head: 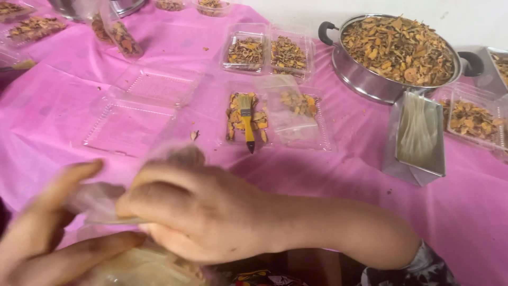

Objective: Sorting and packaging dried tea leaves into small plastic containers and bags on a table.

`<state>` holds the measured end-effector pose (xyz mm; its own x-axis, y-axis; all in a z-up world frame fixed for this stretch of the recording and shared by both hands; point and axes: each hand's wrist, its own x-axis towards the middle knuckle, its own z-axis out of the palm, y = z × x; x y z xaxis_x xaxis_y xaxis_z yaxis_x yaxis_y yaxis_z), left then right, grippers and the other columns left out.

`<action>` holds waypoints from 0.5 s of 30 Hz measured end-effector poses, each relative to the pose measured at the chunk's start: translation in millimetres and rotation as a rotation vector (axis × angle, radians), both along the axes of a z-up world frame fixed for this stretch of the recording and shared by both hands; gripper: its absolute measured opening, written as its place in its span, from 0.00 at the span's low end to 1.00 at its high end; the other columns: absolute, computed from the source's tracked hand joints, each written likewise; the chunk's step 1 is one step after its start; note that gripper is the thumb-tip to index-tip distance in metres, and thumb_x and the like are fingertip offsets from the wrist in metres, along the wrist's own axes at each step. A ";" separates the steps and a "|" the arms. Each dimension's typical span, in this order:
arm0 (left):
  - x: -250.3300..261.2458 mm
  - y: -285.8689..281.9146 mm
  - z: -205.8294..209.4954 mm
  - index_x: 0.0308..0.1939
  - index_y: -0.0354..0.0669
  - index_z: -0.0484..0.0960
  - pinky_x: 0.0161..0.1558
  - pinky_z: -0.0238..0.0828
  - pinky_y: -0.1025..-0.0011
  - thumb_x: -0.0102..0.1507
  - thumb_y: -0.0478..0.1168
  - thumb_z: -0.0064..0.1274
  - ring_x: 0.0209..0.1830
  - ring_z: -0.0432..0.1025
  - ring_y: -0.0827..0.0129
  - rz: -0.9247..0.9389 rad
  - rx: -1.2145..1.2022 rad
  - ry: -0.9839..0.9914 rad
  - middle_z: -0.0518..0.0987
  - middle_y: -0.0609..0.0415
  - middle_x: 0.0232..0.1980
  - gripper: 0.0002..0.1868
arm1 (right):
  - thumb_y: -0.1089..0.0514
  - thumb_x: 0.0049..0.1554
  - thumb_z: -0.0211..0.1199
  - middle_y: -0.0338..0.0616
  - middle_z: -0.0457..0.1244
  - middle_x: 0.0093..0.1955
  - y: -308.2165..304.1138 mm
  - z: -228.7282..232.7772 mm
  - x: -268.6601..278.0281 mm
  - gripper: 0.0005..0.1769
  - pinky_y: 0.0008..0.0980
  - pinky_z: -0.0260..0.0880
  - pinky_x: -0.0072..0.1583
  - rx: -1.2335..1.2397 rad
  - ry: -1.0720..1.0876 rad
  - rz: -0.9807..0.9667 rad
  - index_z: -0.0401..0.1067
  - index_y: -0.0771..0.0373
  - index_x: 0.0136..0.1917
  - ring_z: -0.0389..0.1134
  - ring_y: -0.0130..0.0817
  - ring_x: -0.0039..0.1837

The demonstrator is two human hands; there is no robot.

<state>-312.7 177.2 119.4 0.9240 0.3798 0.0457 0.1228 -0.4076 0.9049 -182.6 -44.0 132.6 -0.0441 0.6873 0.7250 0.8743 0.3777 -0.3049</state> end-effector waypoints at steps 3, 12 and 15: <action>-18.8 22.0 -30.9 0.64 0.46 0.77 0.56 0.76 0.80 0.53 0.42 0.59 0.49 0.85 0.77 -0.455 0.314 -0.232 0.84 0.60 0.55 0.33 | 0.64 0.64 0.62 0.46 0.63 0.57 8.8 -16.0 -9.9 0.13 0.40 0.70 0.68 -0.122 0.200 0.052 0.66 0.62 0.61 0.67 0.42 0.60; -24.0 223.8 -343.3 0.62 0.92 0.84 0.73 0.46 0.74 0.61 0.68 0.57 0.72 0.61 0.87 -0.785 0.979 0.348 0.74 0.88 0.70 0.24 | 0.53 0.66 0.58 0.46 0.60 0.72 -53.3 -25.2 58.2 0.19 0.40 0.69 0.74 -0.179 0.309 -0.108 0.66 0.60 0.67 0.63 0.40 0.74; -101.9 269.9 -405.2 0.59 0.93 0.86 0.76 0.47 0.68 0.61 0.66 0.57 0.76 0.57 0.78 -0.687 0.879 0.589 0.74 0.85 0.69 0.21 | 0.56 0.65 0.59 0.45 0.59 0.73 -88.7 -30.3 96.1 0.21 0.35 0.71 0.69 -0.115 0.393 -0.299 0.64 0.60 0.69 0.64 0.35 0.71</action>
<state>-414.6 447.1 -285.8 0.8843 -0.1356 -0.4469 -0.0615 -0.9824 0.1765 -86.5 -132.7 102.4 0.4282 0.7046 0.5659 0.7498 0.0726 -0.6577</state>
